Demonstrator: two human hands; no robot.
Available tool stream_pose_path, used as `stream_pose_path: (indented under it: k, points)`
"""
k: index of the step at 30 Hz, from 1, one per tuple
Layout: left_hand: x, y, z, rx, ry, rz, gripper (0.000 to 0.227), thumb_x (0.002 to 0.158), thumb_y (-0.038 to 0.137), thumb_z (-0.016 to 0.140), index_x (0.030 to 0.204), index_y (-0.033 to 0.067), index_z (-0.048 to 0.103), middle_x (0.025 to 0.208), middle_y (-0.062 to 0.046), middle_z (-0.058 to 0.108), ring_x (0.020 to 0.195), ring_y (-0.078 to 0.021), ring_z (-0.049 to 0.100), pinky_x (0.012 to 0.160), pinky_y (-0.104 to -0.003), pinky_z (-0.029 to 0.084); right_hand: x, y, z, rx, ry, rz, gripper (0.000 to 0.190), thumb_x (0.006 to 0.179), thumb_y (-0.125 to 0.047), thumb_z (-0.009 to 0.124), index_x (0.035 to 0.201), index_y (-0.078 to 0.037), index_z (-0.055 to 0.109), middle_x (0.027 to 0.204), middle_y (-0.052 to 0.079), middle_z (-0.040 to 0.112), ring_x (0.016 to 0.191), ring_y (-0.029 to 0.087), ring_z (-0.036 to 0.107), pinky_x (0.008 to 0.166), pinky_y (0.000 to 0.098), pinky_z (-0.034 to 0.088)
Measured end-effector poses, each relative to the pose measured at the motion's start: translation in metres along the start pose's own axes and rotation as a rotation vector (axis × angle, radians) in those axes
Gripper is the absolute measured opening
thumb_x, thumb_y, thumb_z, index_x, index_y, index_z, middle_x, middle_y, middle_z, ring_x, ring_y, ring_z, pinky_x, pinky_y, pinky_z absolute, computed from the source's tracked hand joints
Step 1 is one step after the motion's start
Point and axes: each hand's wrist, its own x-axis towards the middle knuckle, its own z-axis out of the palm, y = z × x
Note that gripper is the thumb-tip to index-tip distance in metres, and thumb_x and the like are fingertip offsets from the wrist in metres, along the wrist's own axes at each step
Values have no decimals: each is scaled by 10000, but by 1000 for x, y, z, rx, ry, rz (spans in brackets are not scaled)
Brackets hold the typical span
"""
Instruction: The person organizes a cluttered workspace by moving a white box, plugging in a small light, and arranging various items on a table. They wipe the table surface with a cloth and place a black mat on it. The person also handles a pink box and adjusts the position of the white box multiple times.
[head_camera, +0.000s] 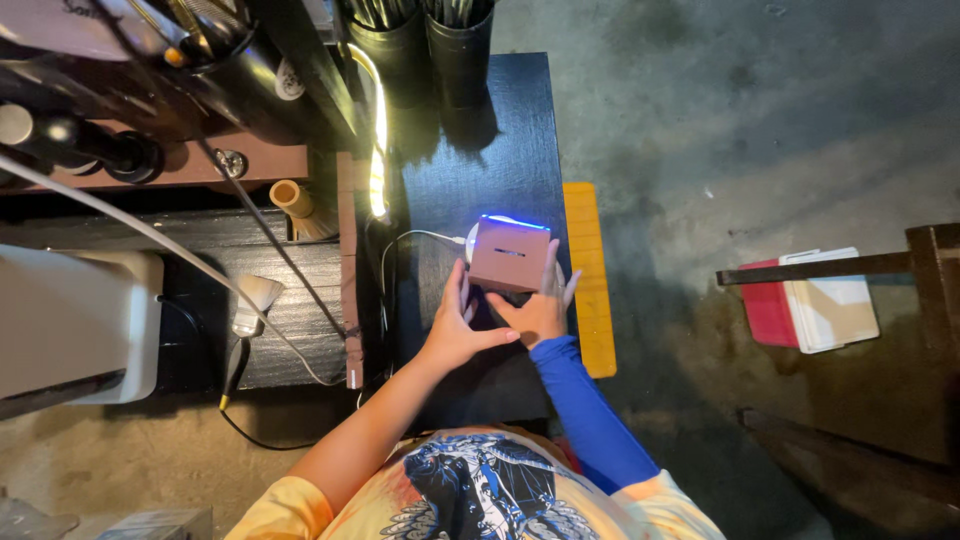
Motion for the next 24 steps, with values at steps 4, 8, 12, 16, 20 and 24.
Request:
stream_pose_path:
  k: [4,8,12,16,20,24]
  points:
    - [-26,14,-3,8,72,-42,1457,613,238,977,1616,2,-53,1708,-249,39,1602,-347,58,1229,-547,193,5,-22,13,-83,70,55,1370,641,-552,895,1602,2,90,1592,280,355,1457,402,372,1159,722,5]
    - [-60,33,-11,16,55,-50,1432,604,237,965,1607,8,-31,1710,-235,42,1590,-350,79,1207,-550,228,5,-28,25,-175,134,94,1088,731,-533,875,1565,-70,351,1601,239,389,1451,359,422,1201,739,9]
    - [-81,47,-22,-10,30,-90,1399,631,238,956,1613,14,-14,1704,-235,78,1592,-351,92,1216,-547,228,7,-21,28,-198,125,85,890,702,-524,871,1436,-113,580,1477,149,561,1433,368,442,1147,786,-10]
    - [-97,46,-29,-14,35,-163,1358,639,238,952,1607,21,25,1695,-226,117,1585,-347,119,1216,-541,233,13,-10,32,-210,143,95,879,656,-555,861,1385,-125,625,1426,143,610,1394,368,469,1122,814,-6]
    - [-106,39,-33,-44,22,-190,1334,642,232,950,1605,31,48,1687,-216,154,1582,-338,148,1214,-538,236,33,-2,37,-335,155,86,938,668,-620,852,1414,-110,603,1400,163,612,1355,383,501,1093,830,-16]
    - [-106,35,-32,-55,39,-220,1331,620,230,955,1595,42,68,1674,-200,187,1568,-332,204,1203,-537,262,60,6,32,-325,107,117,815,655,-613,837,1298,-134,691,1290,126,684,1321,378,544,1100,826,-24]
